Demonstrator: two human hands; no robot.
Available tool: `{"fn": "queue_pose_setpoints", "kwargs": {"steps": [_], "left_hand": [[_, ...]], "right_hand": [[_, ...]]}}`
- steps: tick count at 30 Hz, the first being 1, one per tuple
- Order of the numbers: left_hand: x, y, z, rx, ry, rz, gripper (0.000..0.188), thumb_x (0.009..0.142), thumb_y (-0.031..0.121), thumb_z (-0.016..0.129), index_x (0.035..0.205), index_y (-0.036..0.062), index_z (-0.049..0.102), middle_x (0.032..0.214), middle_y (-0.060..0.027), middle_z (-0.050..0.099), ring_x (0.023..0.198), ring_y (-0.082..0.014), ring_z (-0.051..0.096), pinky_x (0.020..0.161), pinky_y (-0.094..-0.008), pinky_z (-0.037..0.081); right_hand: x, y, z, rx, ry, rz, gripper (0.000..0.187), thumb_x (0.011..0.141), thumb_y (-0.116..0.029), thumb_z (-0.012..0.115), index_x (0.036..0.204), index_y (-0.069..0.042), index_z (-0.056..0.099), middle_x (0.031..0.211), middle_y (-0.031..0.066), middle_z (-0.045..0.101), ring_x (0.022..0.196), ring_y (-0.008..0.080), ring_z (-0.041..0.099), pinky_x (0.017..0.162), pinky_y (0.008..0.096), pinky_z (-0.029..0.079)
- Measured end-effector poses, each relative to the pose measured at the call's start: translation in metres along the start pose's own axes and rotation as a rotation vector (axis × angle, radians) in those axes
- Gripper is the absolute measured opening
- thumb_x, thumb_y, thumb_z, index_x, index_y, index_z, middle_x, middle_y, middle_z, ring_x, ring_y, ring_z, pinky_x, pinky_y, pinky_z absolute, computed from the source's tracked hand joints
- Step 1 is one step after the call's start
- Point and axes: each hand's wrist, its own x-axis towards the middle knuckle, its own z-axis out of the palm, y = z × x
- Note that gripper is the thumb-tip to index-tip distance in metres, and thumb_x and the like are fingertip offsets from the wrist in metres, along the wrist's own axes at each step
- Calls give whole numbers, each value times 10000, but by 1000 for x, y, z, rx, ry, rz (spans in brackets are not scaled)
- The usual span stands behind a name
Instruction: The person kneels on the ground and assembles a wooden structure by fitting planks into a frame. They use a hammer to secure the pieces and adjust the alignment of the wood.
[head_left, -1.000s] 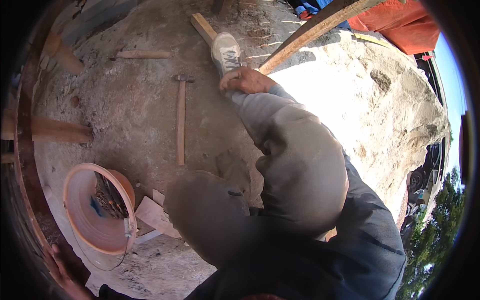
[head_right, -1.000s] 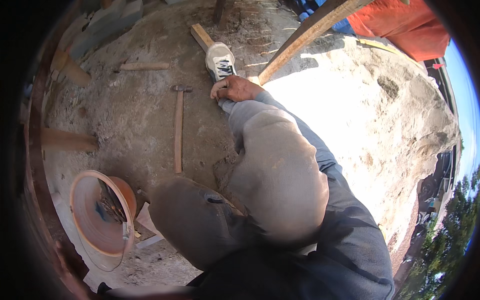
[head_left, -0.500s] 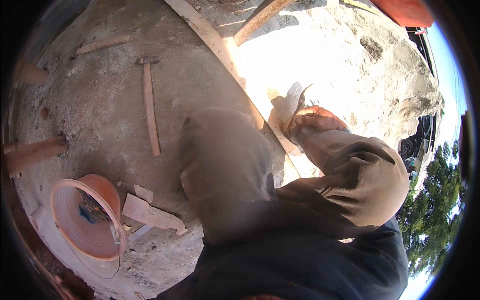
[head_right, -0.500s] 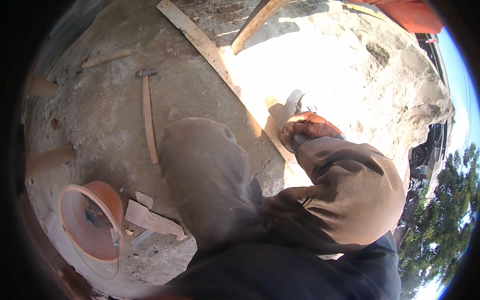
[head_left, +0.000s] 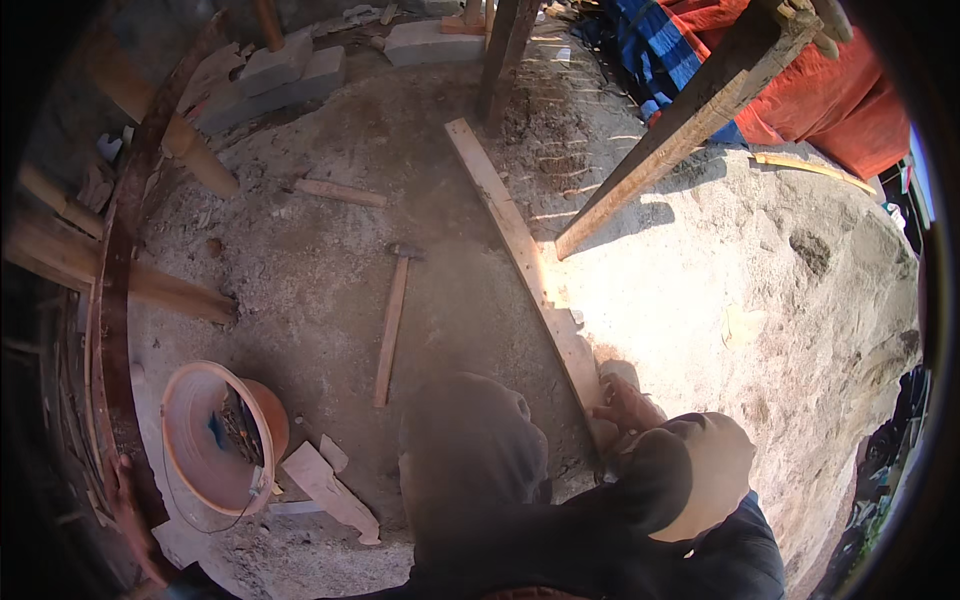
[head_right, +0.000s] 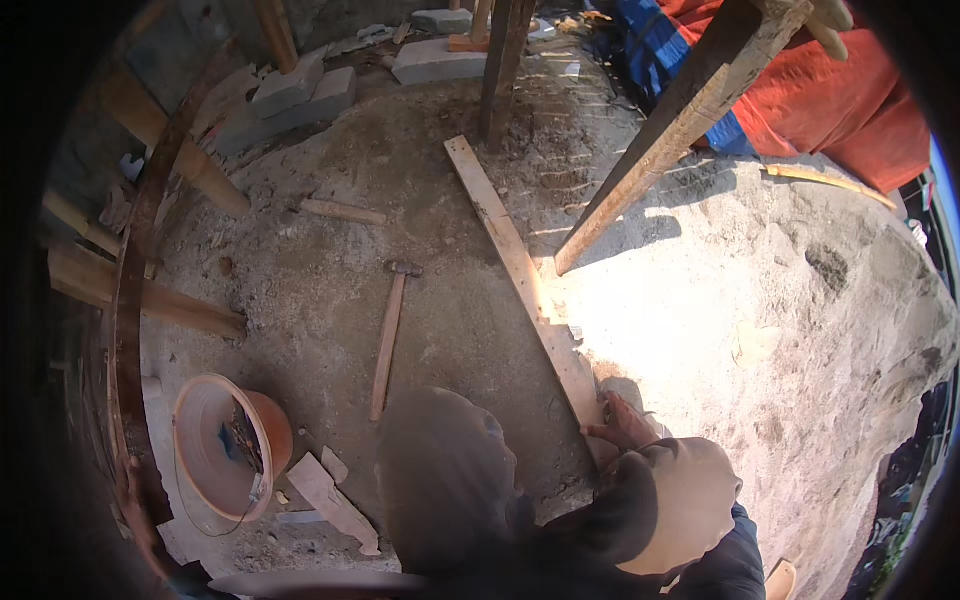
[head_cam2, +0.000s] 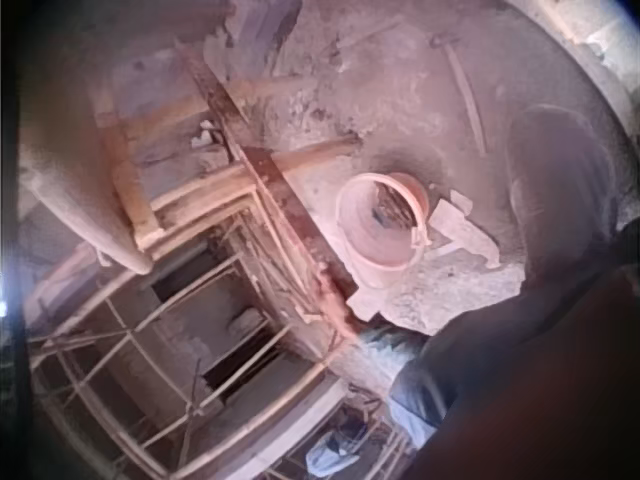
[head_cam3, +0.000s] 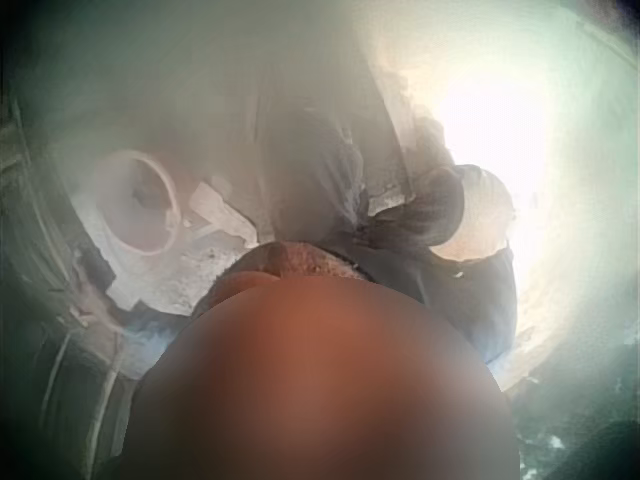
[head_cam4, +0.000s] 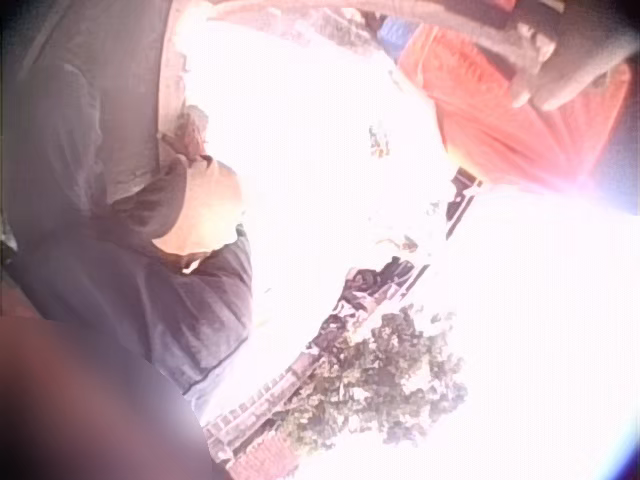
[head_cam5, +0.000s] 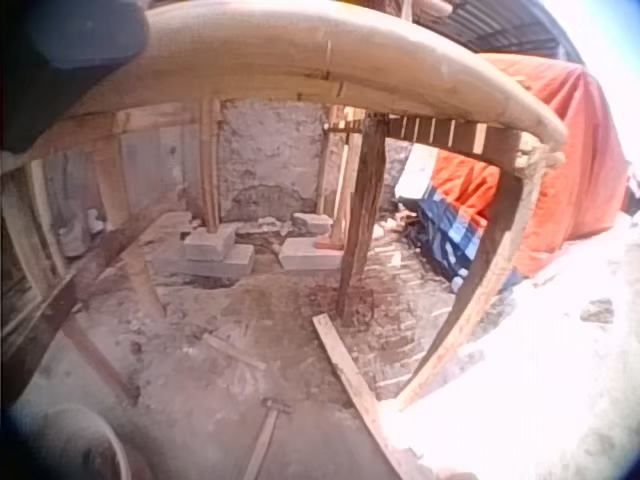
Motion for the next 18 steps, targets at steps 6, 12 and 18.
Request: {"fn": "queue_pose_setpoints", "kwargs": {"steps": [6,12,18], "left_hand": [[-5,-16,8,-135,-42,0,477,1038,465,614,1235,31,615,1007,-59,588,894,-164,507,788,-311,428],[-23,16,5,-228,-41,-61,582,982,449,685,1362,17,598,1148,-134,663,1053,-210,601,963,-343,465],[-13,8,2,-196,-64,-120,799,938,503,728,1502,-18,506,1358,-206,629,1222,-279,607,1072,-373,446]], "right_hand": [[9,-37,-27,125,-140,-80,809,814,-312,883,1444,-4,479,1232,177,655,1151,289,645,1035,414,513],[16,-73,-34,329,-252,-77,783,823,-292,875,1441,-13,483,1235,154,659,1154,263,645,1025,407,516],[53,-94,-49,455,-149,-179,756,833,-272,867,1438,-22,488,1238,131,664,1157,237,646,1016,401,520]]}}
